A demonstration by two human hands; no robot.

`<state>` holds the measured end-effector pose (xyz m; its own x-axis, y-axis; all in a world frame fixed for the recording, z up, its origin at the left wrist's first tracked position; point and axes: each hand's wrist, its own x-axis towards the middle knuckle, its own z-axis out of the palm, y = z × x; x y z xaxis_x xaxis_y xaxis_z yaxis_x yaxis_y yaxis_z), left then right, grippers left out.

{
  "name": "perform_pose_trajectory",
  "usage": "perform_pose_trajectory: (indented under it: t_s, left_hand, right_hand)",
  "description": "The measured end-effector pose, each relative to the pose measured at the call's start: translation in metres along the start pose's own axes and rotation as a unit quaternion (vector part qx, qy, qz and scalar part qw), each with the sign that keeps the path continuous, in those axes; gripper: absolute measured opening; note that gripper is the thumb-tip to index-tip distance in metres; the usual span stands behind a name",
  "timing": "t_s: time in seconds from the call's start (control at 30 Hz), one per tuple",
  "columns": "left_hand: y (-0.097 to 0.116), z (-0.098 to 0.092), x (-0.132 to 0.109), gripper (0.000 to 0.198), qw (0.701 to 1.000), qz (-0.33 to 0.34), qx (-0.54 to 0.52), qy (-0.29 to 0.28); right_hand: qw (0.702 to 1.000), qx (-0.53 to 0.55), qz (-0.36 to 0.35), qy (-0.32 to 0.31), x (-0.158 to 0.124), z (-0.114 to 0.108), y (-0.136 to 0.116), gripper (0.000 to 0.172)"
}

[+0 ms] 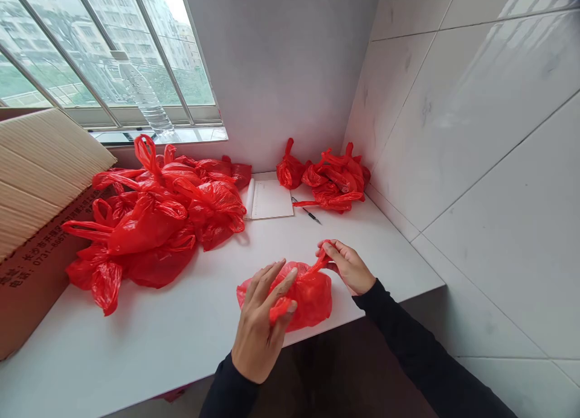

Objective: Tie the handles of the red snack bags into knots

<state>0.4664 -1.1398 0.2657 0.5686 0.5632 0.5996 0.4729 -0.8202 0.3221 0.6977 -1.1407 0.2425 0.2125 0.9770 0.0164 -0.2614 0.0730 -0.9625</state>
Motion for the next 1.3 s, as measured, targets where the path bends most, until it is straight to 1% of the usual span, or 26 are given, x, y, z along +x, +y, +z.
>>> perform_pose_trajectory:
  t_s: [0.07,0.1,0.17,0.23,0.37,0.43,0.53,0.63,0.7,0.77,0.87,0.93,1.0,1.03,1.07,1.13,1.23,1.27,1.3]
  left_hand:
    - [0.003,0.013,0.002,0.055,0.998,-0.007,0.037,-0.042]
    - [0.003,0.019,0.002,0.058,0.997,-0.009,0.057,-0.055]
    - [0.000,0.031,-0.003,0.060,0.993,-0.010,0.096,-0.065]
    - [-0.004,0.040,-0.009,0.061,0.988,-0.008,0.140,-0.067]
    - [-0.009,0.050,-0.019,0.063,0.974,-0.007,0.214,-0.078]
    - [-0.009,0.053,-0.021,0.064,0.969,-0.012,0.232,-0.085]
    - [-0.010,0.057,-0.021,0.066,0.967,-0.020,0.234,-0.094]
    - [-0.010,0.060,-0.021,0.068,0.972,-0.031,0.211,-0.102]
    - [-0.008,0.058,-0.021,0.065,0.978,-0.043,0.175,-0.103]
    - [-0.006,0.052,-0.023,0.058,0.988,-0.068,0.118,-0.073]
    - [-0.007,0.037,-0.029,0.051,0.993,-0.105,0.047,0.029]
    - [-0.012,0.026,-0.033,0.050,0.990,-0.105,0.042,0.082]
    - [-0.016,0.019,-0.035,0.049,0.988,-0.109,0.046,0.100]
    - [-0.017,0.017,-0.036,0.049,0.988,-0.113,0.047,0.098]
    - [-0.017,0.016,-0.035,0.049,0.988,-0.115,0.047,0.089]
    - [-0.013,0.014,-0.033,0.048,0.993,-0.099,0.051,0.036]
    - [-0.003,0.013,-0.025,0.051,0.995,-0.023,0.065,-0.072]
    - [0.000,0.013,-0.022,0.052,0.994,-0.010,0.065,-0.092]
    - [0.002,0.012,-0.019,0.050,0.993,-0.004,0.061,-0.099]
  right_hand:
    - [0.999,-0.032,-0.034,0.001,-0.010,0.011,0.004,0.039]
    - [0.997,-0.059,-0.053,0.010,-0.016,0.018,0.007,0.036]
    - [0.987,-0.130,-0.088,0.021,-0.029,0.029,0.015,0.029]
    - [0.971,-0.199,-0.128,0.025,-0.039,0.037,0.027,0.022]
    - [0.940,-0.279,-0.194,0.037,-0.043,0.040,0.050,0.022]
    - [0.932,-0.297,-0.205,0.041,-0.040,0.038,0.058,0.023]
    - [0.929,-0.306,-0.205,0.042,-0.036,0.036,0.065,0.023]
    - [0.931,-0.303,-0.201,0.040,-0.036,0.036,0.065,0.024]
    - [0.936,-0.291,-0.197,0.034,-0.038,0.035,0.063,0.025]
    - [0.941,-0.274,-0.193,0.054,-0.040,0.033,0.059,0.027]
    - [0.944,-0.234,-0.173,0.154,-0.041,0.025,0.054,0.033]
    - [0.945,-0.205,-0.156,0.202,-0.039,0.020,0.053,0.037]
    - [0.950,-0.188,-0.147,0.203,-0.038,0.018,0.053,0.039]
    - [0.952,-0.184,-0.145,0.197,-0.037,0.017,0.053,0.040]
    - [0.954,-0.181,-0.143,0.190,-0.037,0.017,0.054,0.040]
    - [0.958,-0.172,-0.134,0.188,-0.037,0.016,0.054,0.041]
    - [0.959,-0.160,-0.127,0.195,-0.037,0.014,0.056,0.042]
    - [0.960,-0.156,-0.126,0.194,-0.037,0.014,0.057,0.042]
    - [0.961,-0.153,-0.124,0.193,-0.037,0.014,0.058,0.042]
